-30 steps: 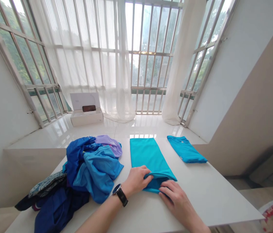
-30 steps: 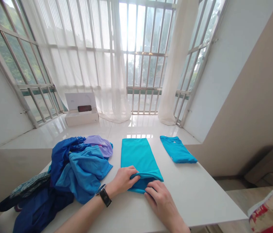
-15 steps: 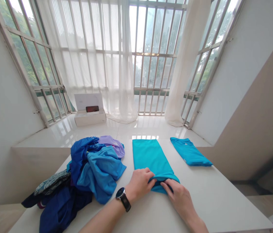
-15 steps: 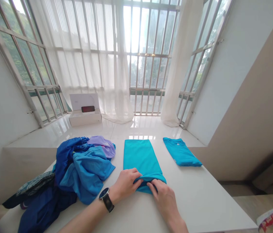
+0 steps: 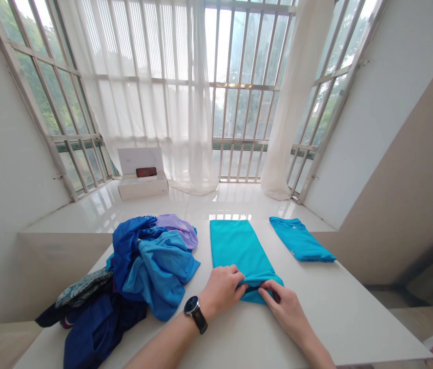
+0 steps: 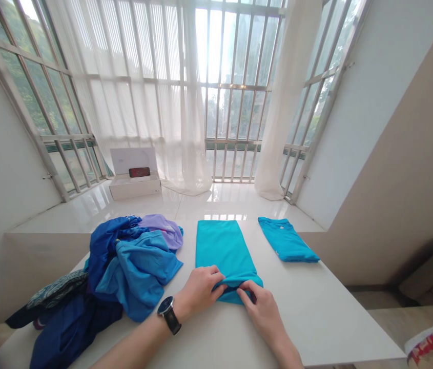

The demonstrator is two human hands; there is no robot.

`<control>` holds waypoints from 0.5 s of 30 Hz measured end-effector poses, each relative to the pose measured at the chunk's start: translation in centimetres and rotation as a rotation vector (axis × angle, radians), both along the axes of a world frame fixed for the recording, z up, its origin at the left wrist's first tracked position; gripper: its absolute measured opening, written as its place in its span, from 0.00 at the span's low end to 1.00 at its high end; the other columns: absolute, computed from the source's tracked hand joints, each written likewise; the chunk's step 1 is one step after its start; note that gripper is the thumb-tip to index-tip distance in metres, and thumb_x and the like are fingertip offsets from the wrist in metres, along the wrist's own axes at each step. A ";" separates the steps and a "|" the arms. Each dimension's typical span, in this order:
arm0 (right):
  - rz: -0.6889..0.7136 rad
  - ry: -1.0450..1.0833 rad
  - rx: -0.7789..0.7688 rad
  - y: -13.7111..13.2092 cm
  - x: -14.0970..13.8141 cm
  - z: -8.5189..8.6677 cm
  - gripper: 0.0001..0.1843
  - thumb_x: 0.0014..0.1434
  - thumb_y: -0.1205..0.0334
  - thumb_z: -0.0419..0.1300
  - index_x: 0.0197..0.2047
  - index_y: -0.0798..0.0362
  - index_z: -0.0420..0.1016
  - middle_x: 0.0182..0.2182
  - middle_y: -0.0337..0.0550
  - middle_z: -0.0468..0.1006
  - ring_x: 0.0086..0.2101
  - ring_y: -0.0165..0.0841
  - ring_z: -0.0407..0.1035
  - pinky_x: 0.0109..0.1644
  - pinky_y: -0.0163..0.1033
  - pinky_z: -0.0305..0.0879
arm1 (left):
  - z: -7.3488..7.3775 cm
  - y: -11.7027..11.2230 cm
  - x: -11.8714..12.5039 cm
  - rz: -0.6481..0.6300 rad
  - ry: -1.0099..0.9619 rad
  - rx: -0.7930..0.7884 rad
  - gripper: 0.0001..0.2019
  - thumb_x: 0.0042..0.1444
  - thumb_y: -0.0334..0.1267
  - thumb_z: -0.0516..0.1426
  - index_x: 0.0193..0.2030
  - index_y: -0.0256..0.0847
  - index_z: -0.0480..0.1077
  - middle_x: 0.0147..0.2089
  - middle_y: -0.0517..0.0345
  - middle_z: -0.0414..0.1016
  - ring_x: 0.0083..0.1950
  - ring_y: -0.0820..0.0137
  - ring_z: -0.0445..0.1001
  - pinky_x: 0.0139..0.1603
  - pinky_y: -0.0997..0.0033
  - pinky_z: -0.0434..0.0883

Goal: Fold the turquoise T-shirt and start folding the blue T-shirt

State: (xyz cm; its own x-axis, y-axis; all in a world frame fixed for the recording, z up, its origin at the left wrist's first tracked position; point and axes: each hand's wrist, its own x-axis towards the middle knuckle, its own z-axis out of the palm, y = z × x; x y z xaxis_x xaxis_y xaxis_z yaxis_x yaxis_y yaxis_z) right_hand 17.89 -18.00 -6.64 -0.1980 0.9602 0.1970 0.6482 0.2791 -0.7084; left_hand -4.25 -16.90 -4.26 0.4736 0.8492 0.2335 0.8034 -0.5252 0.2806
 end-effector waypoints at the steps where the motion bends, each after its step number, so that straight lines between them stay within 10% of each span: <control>1: -0.038 -0.033 0.009 0.0 -0.2 -0.1 0.16 0.63 0.46 0.55 0.33 0.47 0.75 0.25 0.36 0.76 0.26 0.33 0.68 0.33 0.38 0.63 | 0.0 0.0 0.0 -0.007 0.013 0.007 0.09 0.65 0.46 0.55 0.44 0.47 0.75 0.44 0.57 0.77 0.42 0.65 0.76 0.39 0.69 0.67; 8: -0.236 -0.257 0.138 -0.6 -0.4 -1.1 0.11 0.62 0.49 0.58 0.34 0.46 0.70 0.28 0.37 0.76 0.28 0.36 0.72 0.30 0.38 0.63 | 0.4 -0.4 -0.1 -0.056 0.068 0.046 0.15 0.64 0.54 0.55 0.43 0.46 0.73 0.44 0.55 0.76 0.43 0.64 0.75 0.41 0.68 0.68; 15: -0.274 -0.427 0.730 -0.4 0.0 -1.9 0.16 0.61 0.59 0.58 0.52 0.52 0.70 0.49 0.56 0.75 0.51 0.52 0.68 0.49 0.54 0.66 | 0.2 -0.4 -0.3 -0.093 0.098 0.068 0.11 0.62 0.49 0.58 0.45 0.47 0.73 0.46 0.56 0.76 0.43 0.64 0.75 0.42 0.67 0.69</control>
